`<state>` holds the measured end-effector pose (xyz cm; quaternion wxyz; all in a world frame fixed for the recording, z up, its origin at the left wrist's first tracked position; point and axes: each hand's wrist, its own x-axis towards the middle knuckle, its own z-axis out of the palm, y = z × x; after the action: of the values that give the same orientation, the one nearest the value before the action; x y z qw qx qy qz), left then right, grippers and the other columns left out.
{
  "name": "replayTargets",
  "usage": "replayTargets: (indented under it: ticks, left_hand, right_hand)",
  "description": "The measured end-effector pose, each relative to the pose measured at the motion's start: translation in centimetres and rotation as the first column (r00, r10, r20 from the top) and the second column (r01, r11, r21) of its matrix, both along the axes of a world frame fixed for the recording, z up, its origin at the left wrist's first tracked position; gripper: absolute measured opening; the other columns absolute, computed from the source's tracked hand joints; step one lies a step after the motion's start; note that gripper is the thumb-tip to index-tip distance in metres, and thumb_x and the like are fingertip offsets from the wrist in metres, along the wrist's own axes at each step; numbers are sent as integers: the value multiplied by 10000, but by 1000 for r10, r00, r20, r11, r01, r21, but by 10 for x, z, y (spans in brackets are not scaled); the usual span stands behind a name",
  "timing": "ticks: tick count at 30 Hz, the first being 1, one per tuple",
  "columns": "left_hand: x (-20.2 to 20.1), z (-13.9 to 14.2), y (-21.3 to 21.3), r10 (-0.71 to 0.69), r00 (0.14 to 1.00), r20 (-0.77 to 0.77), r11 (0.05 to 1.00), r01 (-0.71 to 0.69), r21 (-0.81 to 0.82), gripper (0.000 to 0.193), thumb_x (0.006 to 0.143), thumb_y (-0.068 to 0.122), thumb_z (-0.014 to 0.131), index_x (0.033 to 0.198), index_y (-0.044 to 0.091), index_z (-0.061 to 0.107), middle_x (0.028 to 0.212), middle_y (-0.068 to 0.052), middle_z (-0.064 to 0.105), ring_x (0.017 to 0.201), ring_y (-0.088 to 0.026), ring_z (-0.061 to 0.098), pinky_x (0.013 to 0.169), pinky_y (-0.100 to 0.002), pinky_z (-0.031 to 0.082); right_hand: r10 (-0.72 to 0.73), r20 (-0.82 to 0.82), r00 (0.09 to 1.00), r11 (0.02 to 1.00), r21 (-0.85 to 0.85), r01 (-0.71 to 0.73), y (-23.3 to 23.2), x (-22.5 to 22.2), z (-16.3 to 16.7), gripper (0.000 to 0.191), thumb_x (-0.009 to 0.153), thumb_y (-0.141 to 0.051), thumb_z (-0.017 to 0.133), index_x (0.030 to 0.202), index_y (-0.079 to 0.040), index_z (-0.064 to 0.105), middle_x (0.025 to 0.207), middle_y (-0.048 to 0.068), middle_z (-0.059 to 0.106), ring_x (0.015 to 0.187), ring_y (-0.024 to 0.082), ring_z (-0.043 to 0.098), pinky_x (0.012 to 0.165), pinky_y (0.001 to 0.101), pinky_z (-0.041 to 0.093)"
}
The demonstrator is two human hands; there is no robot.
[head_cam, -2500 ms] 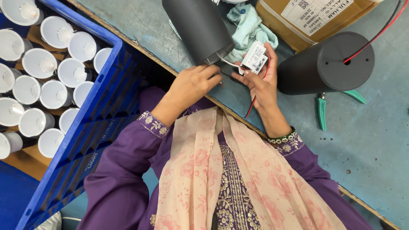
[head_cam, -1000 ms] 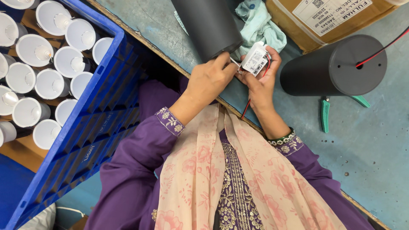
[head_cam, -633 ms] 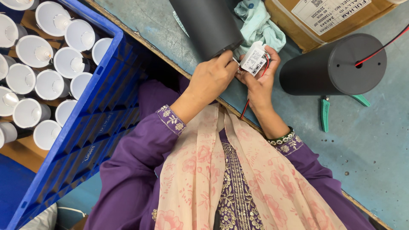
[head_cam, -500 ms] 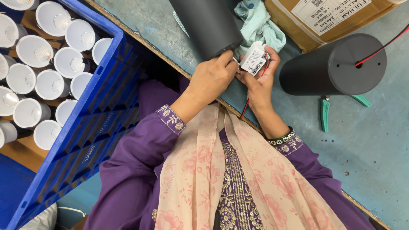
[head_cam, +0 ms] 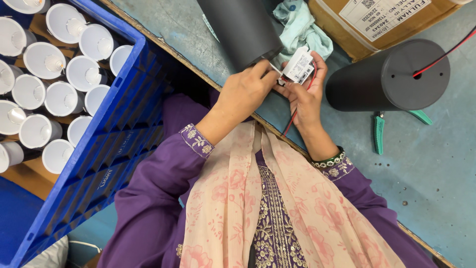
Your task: The person assembles a cylindrical light fixture by inserting a driver and LED module into a black housing, connecting wires, and securing the base. She uses wire cutters to trim excess wire and places the completed unit on the table.
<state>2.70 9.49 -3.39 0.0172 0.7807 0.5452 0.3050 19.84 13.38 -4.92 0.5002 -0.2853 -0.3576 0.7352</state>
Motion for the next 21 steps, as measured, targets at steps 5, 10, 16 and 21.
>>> replayTargets:
  ticks: [5, 10, 16, 21]
  left_hand:
    - [1, 2, -1, 0, 1000, 9, 1000, 0, -11, 142, 914, 152, 669, 1053, 140, 698, 1015, -51, 612, 831, -217, 704, 634, -367, 558]
    - [1, 3, 0, 7, 999, 34, 1000, -8, 18, 163, 936, 135, 692, 1098, 139, 710, 1037, -35, 623, 865, -222, 701, 655, -369, 561]
    - [3, 9, -1, -10, 996, 88, 999, 7, 38, 164, 929, 161, 720, 1087, 124, 699, 1005, -65, 607, 852, -255, 684, 661, -392, 556]
    - [2, 13, -1, -30, 992, 120, 999, 29, 16, 154, 952, 168, 725, 1091, 112, 696, 996, -53, 602, 854, -251, 683, 665, -392, 551]
  right_hand:
    - [-44, 59, 997, 999, 12, 44, 1, 3, -2, 776, 952, 123, 517, 1562, -225, 186, 1440, 236, 525, 1262, 339, 641, 1022, 528, 592]
    - [-38, 22, 999, 999, 11, 38, 1, 5, -8, 784, 936, 132, 508, 1557, -225, 188, 1441, 231, 523, 1262, 331, 644, 1047, 537, 607]
    - [-36, 16, 999, 999, 5, 36, 1, 10, -20, 785, 938, 125, 519, 1564, -218, 191, 1451, 230, 523, 1248, 306, 643, 1054, 528, 603]
    - [-46, 26, 999, 999, 16, 45, -1, 11, -25, 793, 968, 74, 616, 1566, -220, 187, 1418, 210, 544, 1202, 297, 661, 1009, 505, 618]
